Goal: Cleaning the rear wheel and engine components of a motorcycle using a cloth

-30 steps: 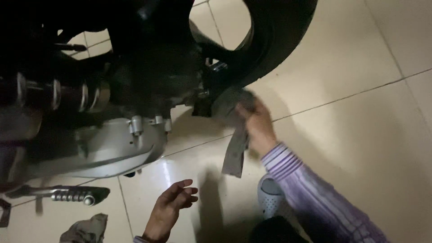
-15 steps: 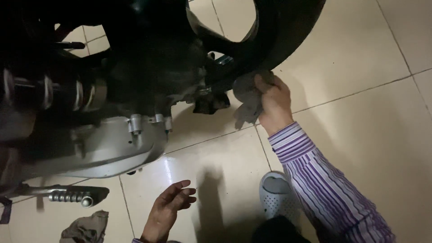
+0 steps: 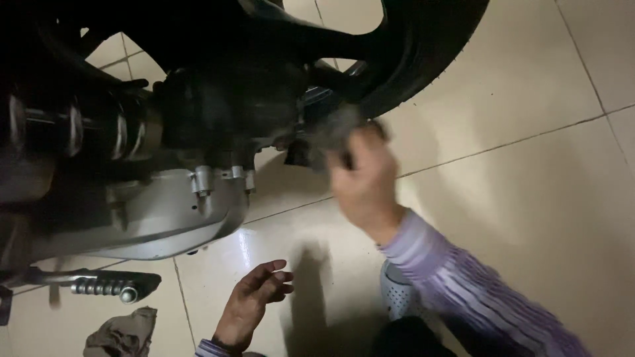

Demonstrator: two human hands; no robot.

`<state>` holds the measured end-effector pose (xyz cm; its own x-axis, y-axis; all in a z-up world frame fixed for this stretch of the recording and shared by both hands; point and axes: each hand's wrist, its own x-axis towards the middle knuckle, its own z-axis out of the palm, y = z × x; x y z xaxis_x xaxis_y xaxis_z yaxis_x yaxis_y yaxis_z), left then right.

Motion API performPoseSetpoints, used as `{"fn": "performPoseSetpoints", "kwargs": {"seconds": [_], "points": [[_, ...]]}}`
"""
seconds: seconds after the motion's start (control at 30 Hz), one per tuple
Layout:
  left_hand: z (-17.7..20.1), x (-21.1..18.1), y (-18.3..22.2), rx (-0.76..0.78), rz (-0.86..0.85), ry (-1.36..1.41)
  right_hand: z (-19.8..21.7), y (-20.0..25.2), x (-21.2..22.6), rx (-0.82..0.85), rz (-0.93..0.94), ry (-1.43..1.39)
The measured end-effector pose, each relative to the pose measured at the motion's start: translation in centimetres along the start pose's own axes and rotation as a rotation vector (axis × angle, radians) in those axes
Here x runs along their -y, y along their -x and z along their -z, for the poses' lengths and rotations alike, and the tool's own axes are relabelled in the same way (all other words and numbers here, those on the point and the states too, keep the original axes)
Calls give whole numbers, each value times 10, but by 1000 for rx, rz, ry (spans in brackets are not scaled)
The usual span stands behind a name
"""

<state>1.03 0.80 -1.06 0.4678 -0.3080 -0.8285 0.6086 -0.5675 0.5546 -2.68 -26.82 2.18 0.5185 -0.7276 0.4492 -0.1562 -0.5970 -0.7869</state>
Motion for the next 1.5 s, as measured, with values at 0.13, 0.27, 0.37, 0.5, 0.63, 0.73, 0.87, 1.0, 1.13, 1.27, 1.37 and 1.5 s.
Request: {"fn": "performPoseSetpoints", "kwargs": {"seconds": [0.13, 0.27, 0.37, 0.5, 0.63, 0.73, 0.87, 1.0, 1.13, 1.27, 1.37, 1.5], "points": [[5, -3, 7, 5, -14, -13, -51, 22, -28, 118, 344, 270], [5, -17, 19, -54, 18, 71, -80, 74, -82, 381, 655, 518], [14, 12, 1, -43, -45, 86, -81, 114, -106, 442, 28, -58], [6, 28, -9, 26, -26, 103, -61, 57, -50, 505, -614, -568], [-1, 16, 1, 35, 33, 86, -84, 32, -57, 576, 171, -66], [-6, 5, 7, -6, 55, 115, -98, 26, -53, 515, 202, -143], [-7, 19, -8, -85, 95, 171, -77, 30, -47, 640, 122, -227], [-18, 5, -1, -67, 94, 172, -45, 24, 2, 263, -993, -1166], [-12, 14, -6, -46, 67, 100, -27, 0, 14, 233, -563, -545], [-10, 18, -6, -41, 64, 82, -49, 12, -27, 72, 297, 116], [-14, 1, 8, -57, 76, 63, -68, 61, -67, 366, 405, 254], [-12, 4, 11, -85, 104, 65, -51, 75, -45, 605, -232, -228]]}}
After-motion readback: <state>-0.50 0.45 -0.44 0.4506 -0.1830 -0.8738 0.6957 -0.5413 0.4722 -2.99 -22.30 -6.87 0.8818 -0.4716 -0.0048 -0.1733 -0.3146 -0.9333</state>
